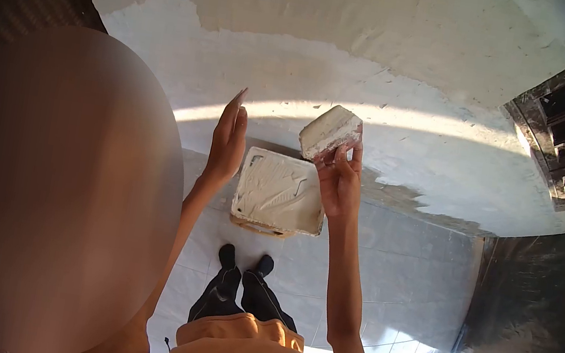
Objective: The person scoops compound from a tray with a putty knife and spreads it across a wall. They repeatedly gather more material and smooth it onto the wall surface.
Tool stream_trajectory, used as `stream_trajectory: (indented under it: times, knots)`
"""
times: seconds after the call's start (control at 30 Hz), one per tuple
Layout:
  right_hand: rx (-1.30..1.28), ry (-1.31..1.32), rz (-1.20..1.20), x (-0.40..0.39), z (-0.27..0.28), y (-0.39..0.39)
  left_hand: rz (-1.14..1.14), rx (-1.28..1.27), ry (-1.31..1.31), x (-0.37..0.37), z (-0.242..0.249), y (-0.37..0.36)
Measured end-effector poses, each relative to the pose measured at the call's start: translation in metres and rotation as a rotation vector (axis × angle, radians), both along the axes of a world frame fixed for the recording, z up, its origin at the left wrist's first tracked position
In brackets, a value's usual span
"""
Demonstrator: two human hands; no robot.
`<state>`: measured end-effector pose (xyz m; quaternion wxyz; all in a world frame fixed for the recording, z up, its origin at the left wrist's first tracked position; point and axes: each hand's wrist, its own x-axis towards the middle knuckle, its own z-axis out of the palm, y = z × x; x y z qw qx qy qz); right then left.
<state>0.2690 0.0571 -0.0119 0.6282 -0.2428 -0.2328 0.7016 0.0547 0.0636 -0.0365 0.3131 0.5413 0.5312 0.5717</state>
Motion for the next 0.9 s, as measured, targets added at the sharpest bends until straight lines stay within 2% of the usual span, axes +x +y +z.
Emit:
stream_trajectory:
  times: [0.2, 0.33, 0.6, 0.9]
  knots:
    - [0.266, -0.026, -0.121, -0.006, 0.127, 0.005, 0.013, 0.429, 0.321, -0.005, 0.149, 0.030]
    - [0.387, 0.044, -0.176, -0.010, 0.176, 0.011, 0.074, 0.622, 0.485, -0.012, 0.214, 0.034]
    - [0.492, 0.134, -0.253, -0.010, 0.235, 0.003, 0.086, 0.731, 0.554, -0.019, 0.265, 0.037]
    - [0.554, 0.167, -0.265, 0.028, 0.255, 0.024, 0.098, 0.829, 0.582, 0.006, 0.297, 0.063]
